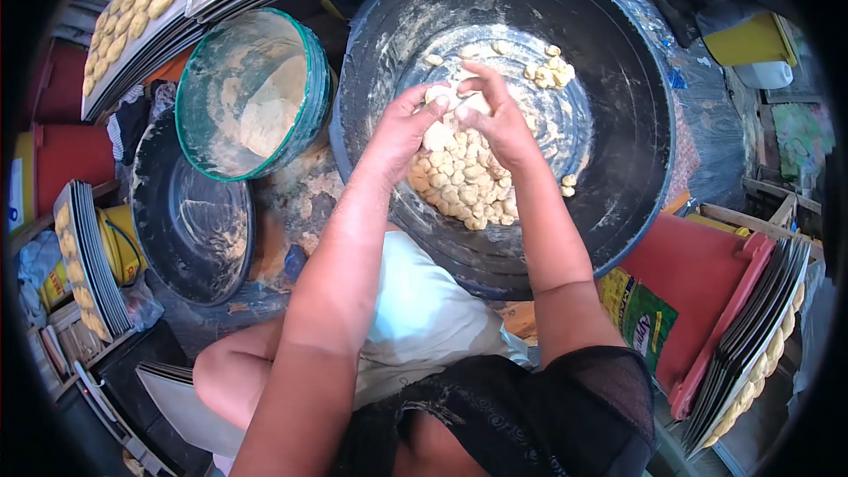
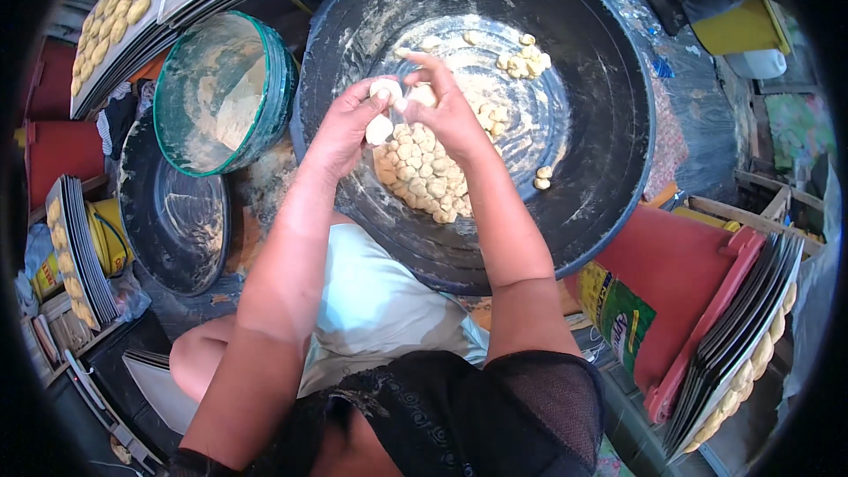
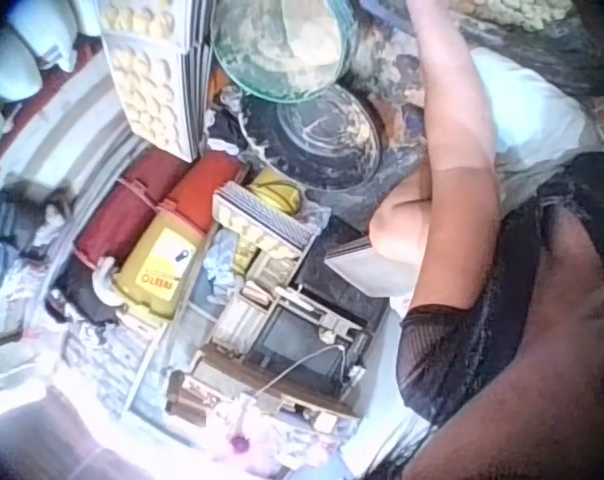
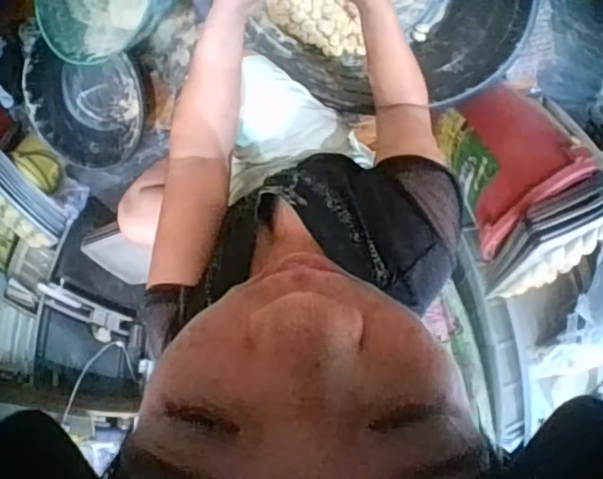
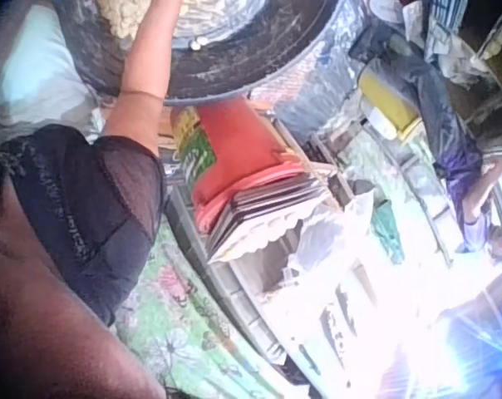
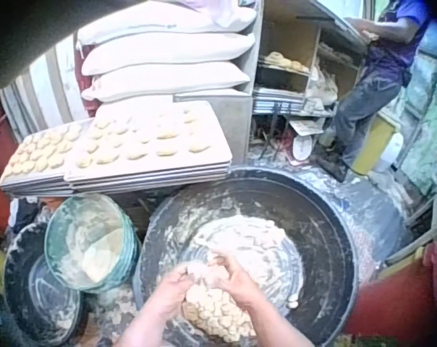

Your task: The person arranges shaped dough onto a metal tray, retrieves dough from a container, and pinches the dough into small pieces by hand inside a basin.

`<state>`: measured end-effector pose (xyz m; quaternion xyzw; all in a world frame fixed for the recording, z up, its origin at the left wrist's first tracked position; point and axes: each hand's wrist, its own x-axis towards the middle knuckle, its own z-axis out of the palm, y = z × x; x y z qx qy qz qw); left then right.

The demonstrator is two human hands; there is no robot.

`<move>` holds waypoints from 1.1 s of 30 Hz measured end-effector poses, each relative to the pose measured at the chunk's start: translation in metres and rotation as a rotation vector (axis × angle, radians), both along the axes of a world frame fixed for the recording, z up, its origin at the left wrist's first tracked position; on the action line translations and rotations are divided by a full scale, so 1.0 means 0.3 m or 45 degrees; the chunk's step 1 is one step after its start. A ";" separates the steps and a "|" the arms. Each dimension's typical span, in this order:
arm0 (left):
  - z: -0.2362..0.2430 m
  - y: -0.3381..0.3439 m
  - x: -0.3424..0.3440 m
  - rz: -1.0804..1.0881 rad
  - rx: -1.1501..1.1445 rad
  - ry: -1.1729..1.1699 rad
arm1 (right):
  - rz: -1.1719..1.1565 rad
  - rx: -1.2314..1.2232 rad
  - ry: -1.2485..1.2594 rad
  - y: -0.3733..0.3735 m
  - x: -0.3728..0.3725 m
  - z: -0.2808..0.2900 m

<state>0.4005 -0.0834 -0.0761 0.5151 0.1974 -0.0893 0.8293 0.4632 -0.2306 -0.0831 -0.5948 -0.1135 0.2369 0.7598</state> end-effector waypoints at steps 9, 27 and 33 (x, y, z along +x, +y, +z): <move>-0.048 0.017 0.009 0.172 0.226 0.108 | -0.059 -0.307 0.062 0.015 -0.014 -0.089; -0.149 0.060 0.026 0.521 0.577 0.081 | 0.558 -1.746 -1.046 0.082 -0.129 -0.763; -0.143 0.058 0.010 0.411 0.584 0.063 | 0.527 -0.606 0.267 0.100 -0.031 -0.487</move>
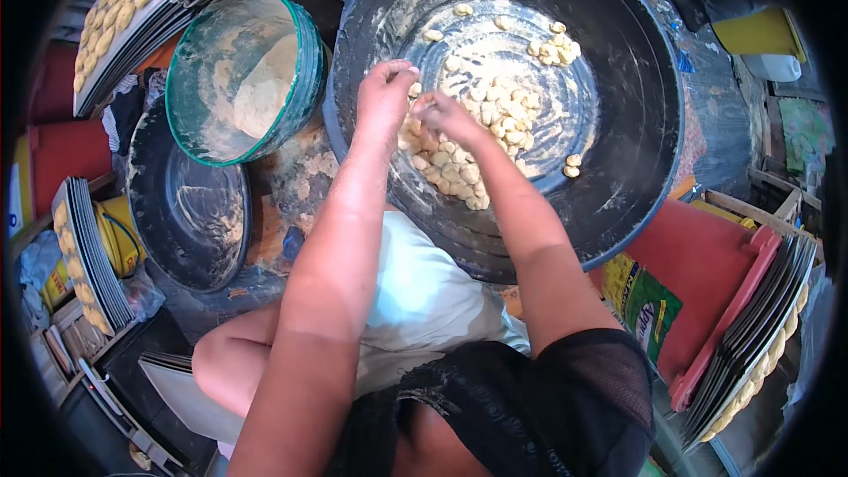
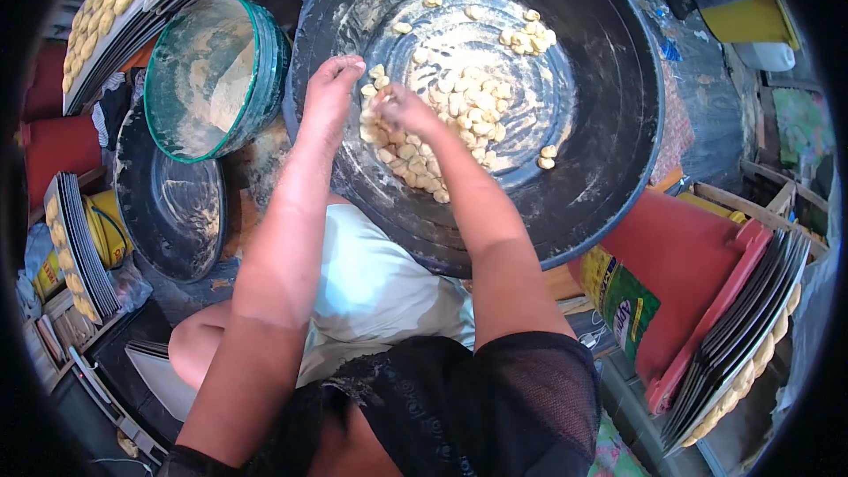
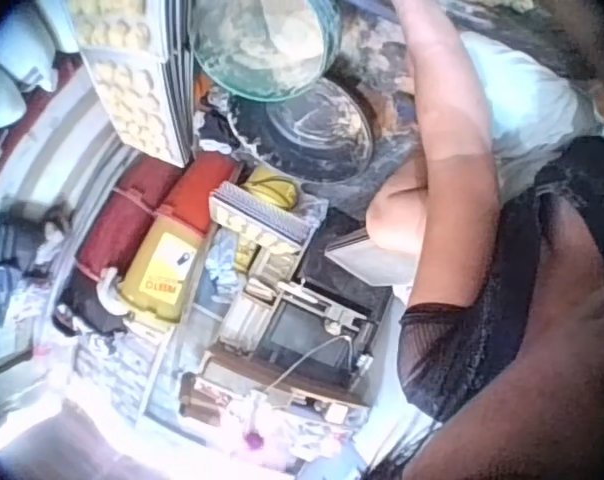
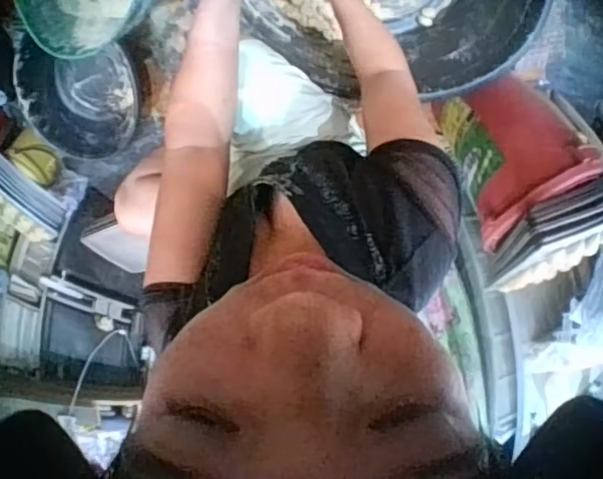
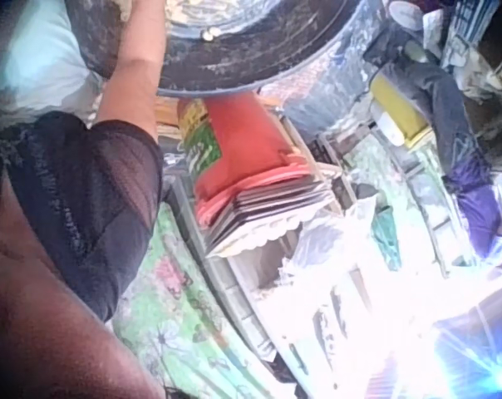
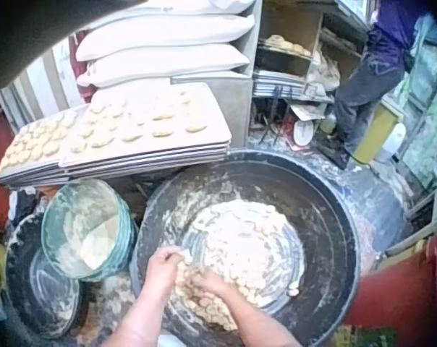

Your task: The person arranges shaped dough onto a metal tray, retrieves dough from a container, and pinches the dough into small pieces by hand inside a basin.

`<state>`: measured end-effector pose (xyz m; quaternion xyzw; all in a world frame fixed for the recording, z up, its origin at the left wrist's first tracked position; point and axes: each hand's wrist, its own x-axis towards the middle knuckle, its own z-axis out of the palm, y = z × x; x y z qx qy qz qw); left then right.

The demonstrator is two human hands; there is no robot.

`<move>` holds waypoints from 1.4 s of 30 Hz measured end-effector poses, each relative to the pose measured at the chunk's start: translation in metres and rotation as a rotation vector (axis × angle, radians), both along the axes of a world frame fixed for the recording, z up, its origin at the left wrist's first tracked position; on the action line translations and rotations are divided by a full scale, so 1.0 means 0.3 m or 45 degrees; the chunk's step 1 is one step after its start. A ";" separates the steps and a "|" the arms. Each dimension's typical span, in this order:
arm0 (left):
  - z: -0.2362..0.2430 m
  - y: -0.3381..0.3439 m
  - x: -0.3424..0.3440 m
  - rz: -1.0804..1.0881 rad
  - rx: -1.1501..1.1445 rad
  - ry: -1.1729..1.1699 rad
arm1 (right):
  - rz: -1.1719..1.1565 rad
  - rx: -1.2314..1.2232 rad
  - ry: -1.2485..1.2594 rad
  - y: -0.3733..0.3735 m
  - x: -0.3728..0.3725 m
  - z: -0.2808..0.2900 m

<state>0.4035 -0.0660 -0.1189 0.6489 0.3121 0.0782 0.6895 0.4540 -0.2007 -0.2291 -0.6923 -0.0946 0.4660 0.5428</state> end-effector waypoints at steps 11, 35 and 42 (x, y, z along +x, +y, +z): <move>0.070 -0.112 0.099 -0.101 -0.228 -0.039 | 0.129 -1.135 0.251 -1.206 0.071 -0.376; 0.093 -0.026 0.029 -0.041 -0.291 -0.040 | -1.296 0.956 0.565 -0.178 0.701 -0.269; 0.064 -0.028 0.033 -0.085 -0.338 -0.037 | 0.221 -0.978 -1.051 0.130 0.170 -0.377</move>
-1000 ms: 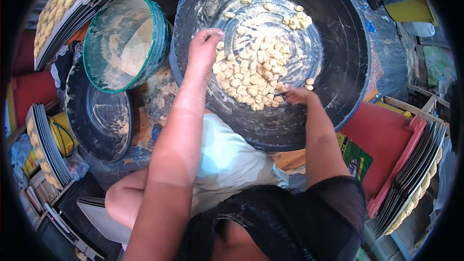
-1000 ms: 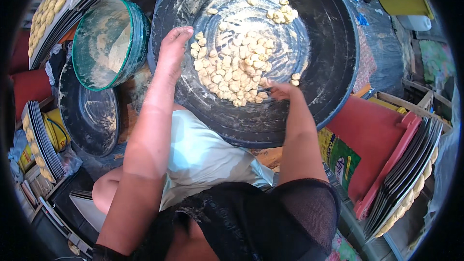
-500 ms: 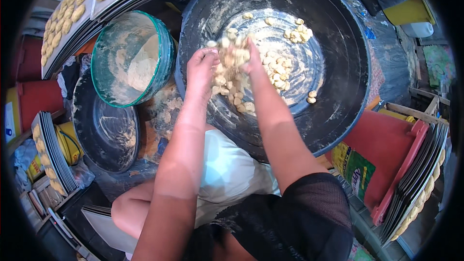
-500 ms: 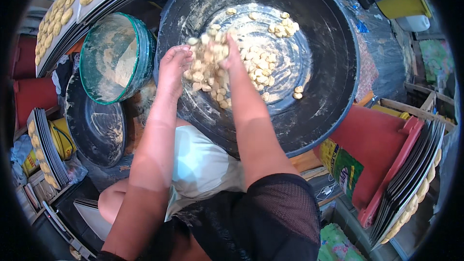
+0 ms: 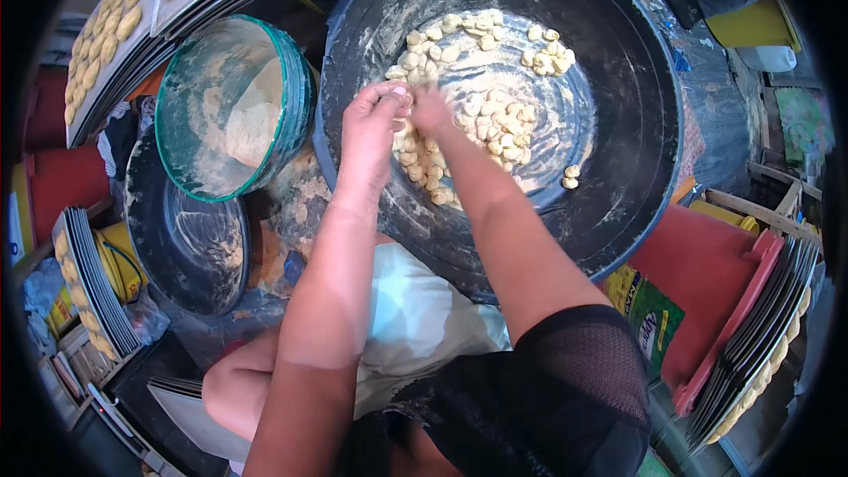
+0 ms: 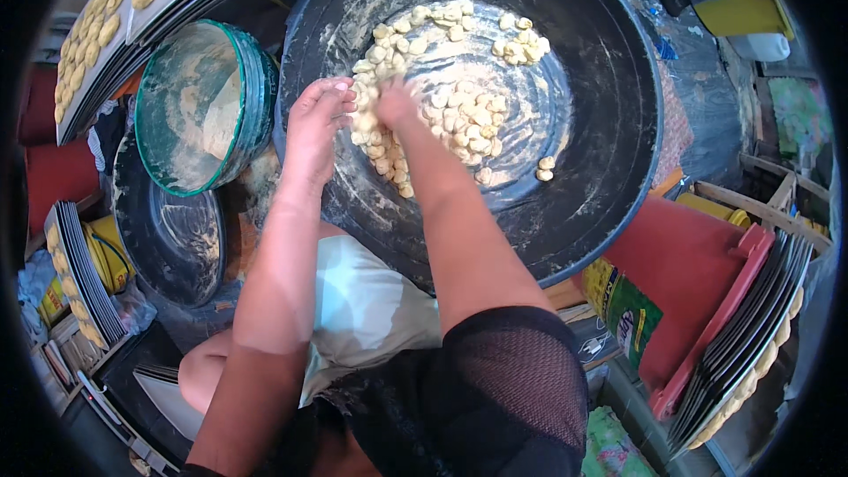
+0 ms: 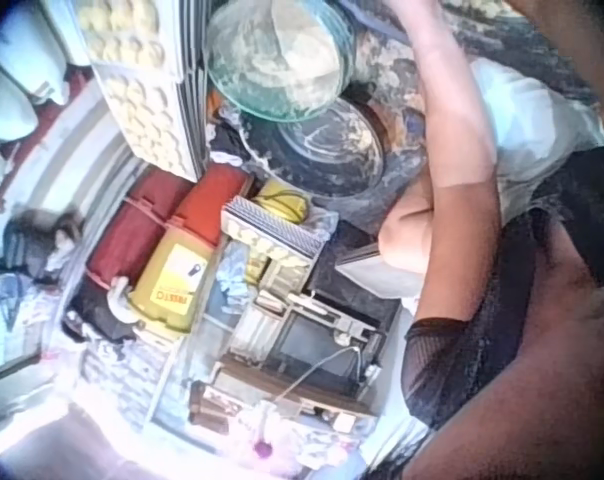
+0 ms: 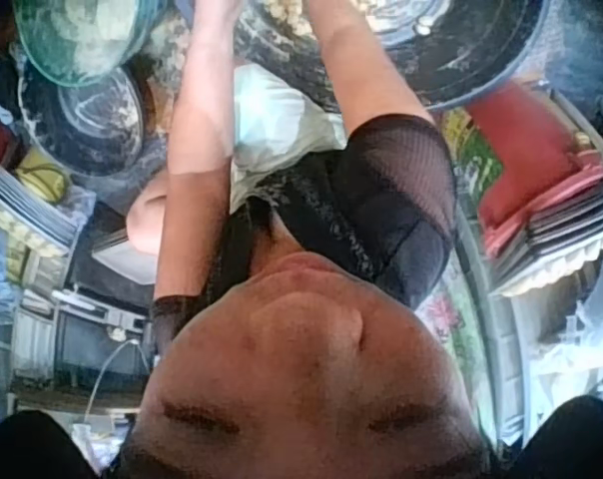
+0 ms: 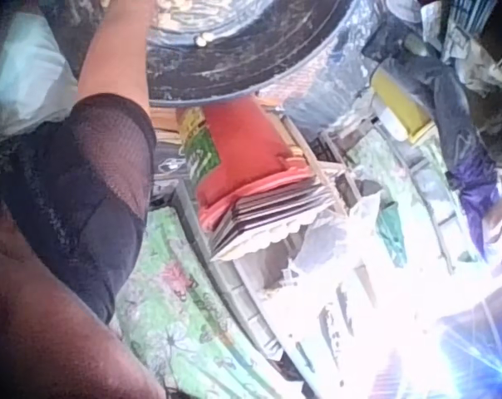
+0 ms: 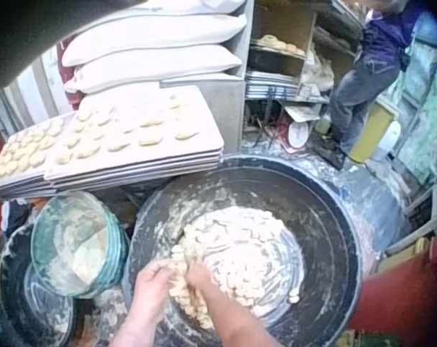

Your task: The person arranges shaped dough onto a metal tray, retrieves dough from a container, and pinches the dough into small pieces by hand inside a basin.

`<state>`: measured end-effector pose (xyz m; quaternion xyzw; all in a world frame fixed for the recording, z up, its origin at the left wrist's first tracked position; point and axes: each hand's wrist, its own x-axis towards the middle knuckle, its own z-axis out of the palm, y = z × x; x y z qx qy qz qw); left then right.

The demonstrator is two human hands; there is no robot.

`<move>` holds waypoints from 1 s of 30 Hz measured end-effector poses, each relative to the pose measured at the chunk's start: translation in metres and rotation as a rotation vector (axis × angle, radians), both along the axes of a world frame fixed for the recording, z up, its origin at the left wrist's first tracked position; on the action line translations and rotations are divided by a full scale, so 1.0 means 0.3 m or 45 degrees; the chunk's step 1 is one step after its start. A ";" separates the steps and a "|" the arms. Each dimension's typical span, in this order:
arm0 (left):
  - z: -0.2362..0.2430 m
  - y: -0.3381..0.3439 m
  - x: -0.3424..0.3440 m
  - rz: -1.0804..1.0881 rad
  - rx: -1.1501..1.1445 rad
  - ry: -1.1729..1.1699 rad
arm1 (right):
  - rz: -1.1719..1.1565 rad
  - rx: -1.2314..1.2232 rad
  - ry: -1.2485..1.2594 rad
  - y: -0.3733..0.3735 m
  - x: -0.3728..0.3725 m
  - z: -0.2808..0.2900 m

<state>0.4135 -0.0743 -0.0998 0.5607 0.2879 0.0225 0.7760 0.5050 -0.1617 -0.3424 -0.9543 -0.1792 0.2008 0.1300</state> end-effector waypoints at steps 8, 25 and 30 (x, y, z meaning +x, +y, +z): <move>0.024 0.017 -0.017 0.019 0.051 0.037 | 0.436 0.318 1.212 -0.497 -0.215 0.222; -0.003 -0.012 -0.004 -0.041 0.064 0.051 | -0.945 1.562 1.412 -0.206 -0.376 0.086; -0.026 0.046 -0.042 0.056 0.107 0.037 | -0.949 1.603 1.393 -0.132 -0.195 0.224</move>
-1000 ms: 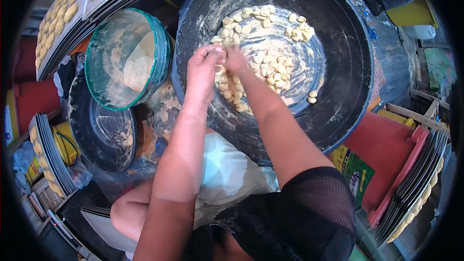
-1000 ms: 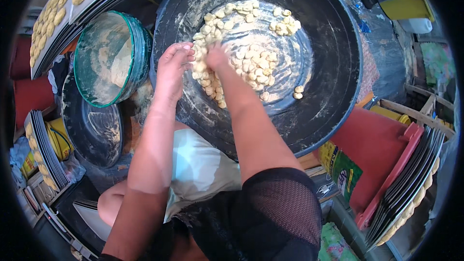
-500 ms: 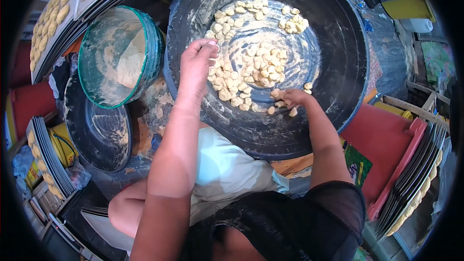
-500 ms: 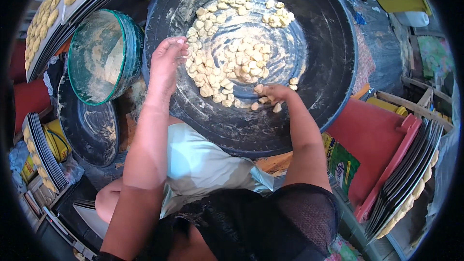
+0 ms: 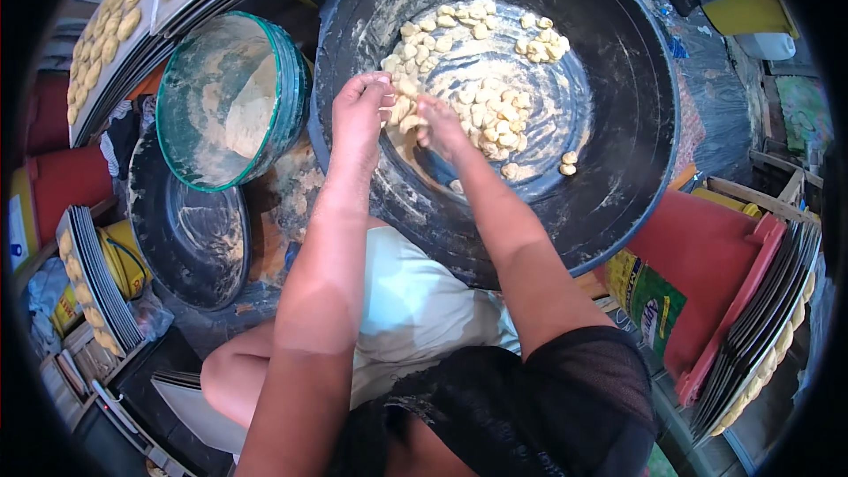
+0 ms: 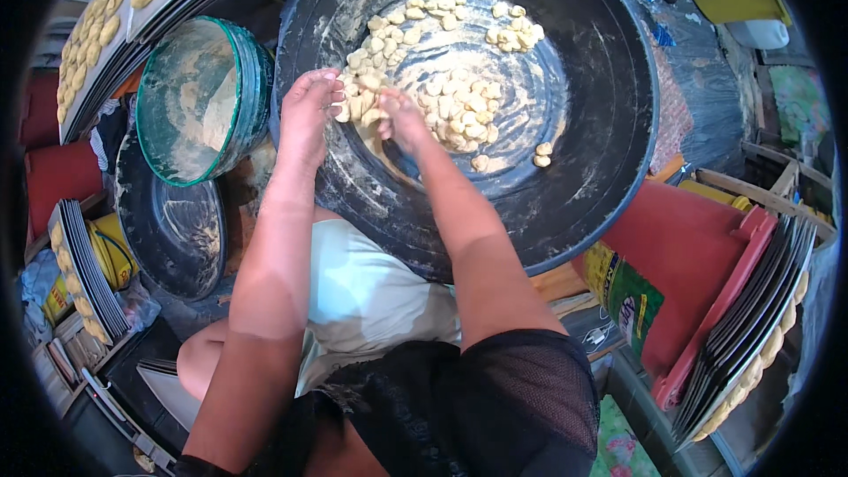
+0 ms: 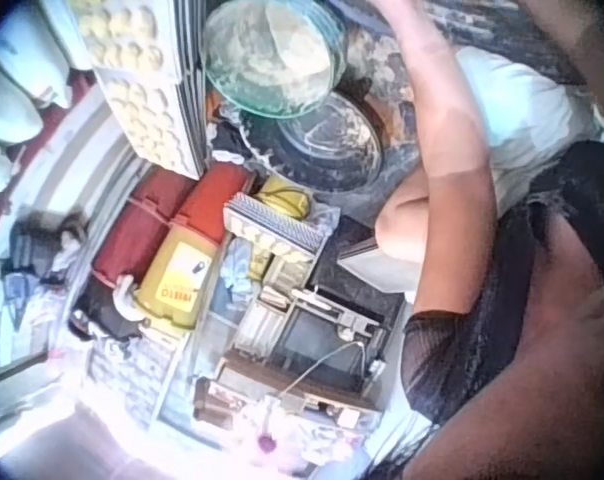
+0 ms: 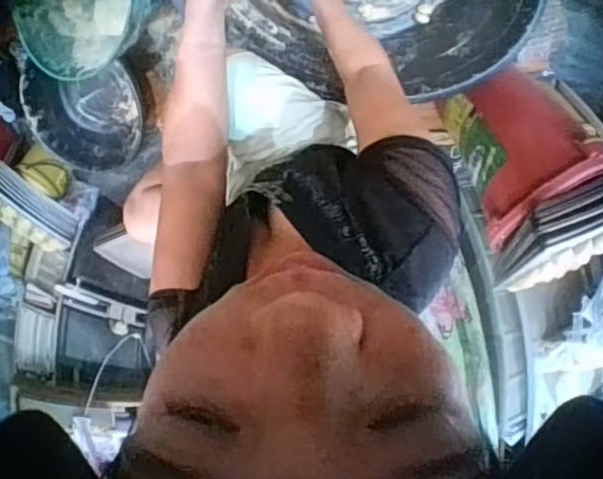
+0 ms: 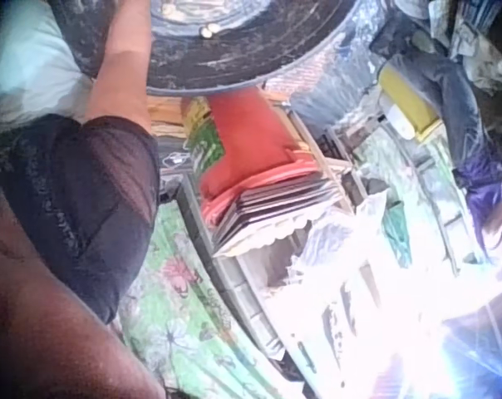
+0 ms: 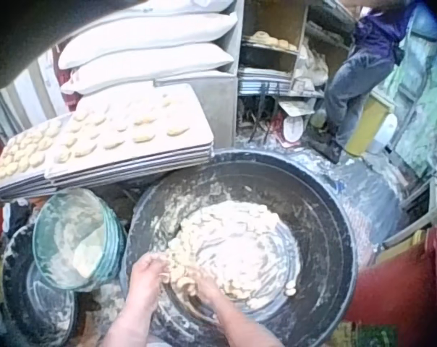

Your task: The person arranges shaped dough onto a metal tray, retrieves dough from a container, and pinches the dough into small pieces by hand inside a basin.

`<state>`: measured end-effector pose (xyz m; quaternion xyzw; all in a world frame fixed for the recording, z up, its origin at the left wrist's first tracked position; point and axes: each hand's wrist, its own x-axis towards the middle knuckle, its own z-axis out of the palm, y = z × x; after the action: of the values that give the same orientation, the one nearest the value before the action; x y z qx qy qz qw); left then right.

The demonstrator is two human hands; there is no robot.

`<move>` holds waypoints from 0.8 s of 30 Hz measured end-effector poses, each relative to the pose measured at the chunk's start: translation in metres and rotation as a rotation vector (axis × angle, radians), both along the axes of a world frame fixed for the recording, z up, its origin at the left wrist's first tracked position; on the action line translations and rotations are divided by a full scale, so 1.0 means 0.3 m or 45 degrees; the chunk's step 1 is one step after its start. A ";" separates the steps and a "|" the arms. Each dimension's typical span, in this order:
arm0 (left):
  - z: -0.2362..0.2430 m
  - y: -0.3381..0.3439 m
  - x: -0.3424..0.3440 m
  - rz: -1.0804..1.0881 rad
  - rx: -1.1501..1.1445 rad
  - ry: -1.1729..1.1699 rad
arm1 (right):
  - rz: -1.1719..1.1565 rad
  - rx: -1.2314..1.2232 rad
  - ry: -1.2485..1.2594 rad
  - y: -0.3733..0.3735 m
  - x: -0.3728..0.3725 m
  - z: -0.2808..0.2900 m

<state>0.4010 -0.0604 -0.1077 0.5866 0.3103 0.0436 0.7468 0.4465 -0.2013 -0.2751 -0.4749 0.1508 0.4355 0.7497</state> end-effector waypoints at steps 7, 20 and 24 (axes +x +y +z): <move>0.010 -0.021 0.015 -0.006 -0.022 -0.033 | -0.571 0.081 -0.351 -0.081 0.412 0.130; 0.020 -0.033 0.028 -0.044 -0.043 0.003 | 0.784 -1.315 -1.746 0.044 -0.115 -0.180; 0.050 -0.036 0.019 -0.066 -0.018 0.061 | 1.835 -0.856 -2.149 -0.062 0.031 -0.087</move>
<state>0.4068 -0.0711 -0.0928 0.5901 0.3132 0.0079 0.7440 0.4558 -0.2198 -0.3011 -0.7654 -0.5947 0.2444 0.0260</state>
